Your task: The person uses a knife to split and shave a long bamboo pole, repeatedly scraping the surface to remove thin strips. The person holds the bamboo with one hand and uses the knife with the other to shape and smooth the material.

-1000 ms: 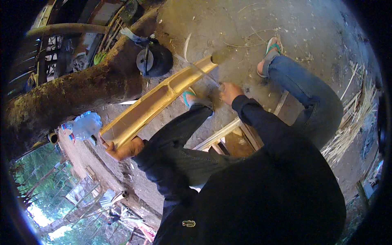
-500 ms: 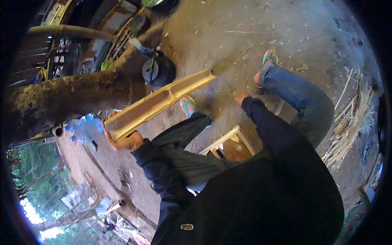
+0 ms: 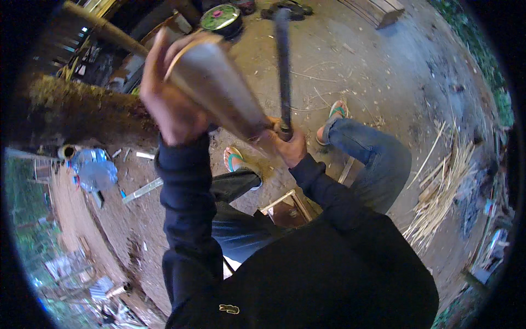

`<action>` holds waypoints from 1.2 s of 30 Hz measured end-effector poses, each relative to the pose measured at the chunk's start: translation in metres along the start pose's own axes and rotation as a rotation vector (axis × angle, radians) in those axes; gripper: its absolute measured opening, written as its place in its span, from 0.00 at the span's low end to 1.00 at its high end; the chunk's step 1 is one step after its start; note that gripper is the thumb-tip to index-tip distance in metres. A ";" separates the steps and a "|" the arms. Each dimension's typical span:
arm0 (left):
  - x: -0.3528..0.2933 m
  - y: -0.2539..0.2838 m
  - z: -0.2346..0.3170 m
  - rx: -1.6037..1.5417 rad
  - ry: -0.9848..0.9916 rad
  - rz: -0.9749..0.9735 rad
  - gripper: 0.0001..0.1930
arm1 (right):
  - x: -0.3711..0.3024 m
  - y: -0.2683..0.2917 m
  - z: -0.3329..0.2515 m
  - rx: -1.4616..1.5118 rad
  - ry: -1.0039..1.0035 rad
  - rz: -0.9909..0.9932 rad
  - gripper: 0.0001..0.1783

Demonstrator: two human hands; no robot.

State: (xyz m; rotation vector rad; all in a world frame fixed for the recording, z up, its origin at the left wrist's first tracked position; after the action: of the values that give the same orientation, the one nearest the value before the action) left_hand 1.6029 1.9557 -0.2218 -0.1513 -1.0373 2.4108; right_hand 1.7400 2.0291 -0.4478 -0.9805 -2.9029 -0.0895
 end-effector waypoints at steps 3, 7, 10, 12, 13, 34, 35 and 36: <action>0.020 -0.024 -0.013 0.150 0.039 -0.093 0.27 | 0.005 0.013 0.006 -0.128 -0.122 0.272 0.12; 0.030 -0.001 -0.039 0.227 -0.002 -0.293 0.26 | 0.042 0.042 0.001 -0.329 -0.219 0.428 0.10; -0.027 0.075 -0.070 0.817 -0.056 -0.356 0.28 | 0.080 0.076 -0.013 -0.399 -0.215 0.547 0.14; -0.085 0.134 -0.110 1.196 0.202 -0.377 0.45 | 0.099 0.094 -0.010 -0.363 -0.316 0.505 0.16; -0.113 0.158 -0.126 1.193 0.279 -0.407 0.47 | 0.105 0.101 -0.003 -0.346 -0.375 0.475 0.17; -0.165 0.264 -0.089 1.121 0.652 -0.129 0.24 | -0.031 0.070 0.124 0.207 -0.936 -0.319 0.33; -0.160 0.260 -0.073 1.109 0.560 -0.059 0.22 | -0.037 0.068 0.125 0.171 -0.944 -0.314 0.32; -0.153 0.255 -0.057 1.097 0.467 0.017 0.21 | -0.041 0.066 0.125 0.129 -0.980 -0.316 0.31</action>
State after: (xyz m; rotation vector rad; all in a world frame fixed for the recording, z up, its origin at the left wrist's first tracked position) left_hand 1.6485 1.7697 -0.4562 -0.2979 0.5237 2.4265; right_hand 1.8060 2.0664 -0.5734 -0.6270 -3.8280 0.7618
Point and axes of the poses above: each hand's wrist, its own x-axis towards the middle knuckle, its own y-axis out of the back of the hand, z = x × y, the point moved 5 cm from there along x, towards the middle knuckle, and after that the axes turned 14 degrees about -x, right-handed, at the moved point
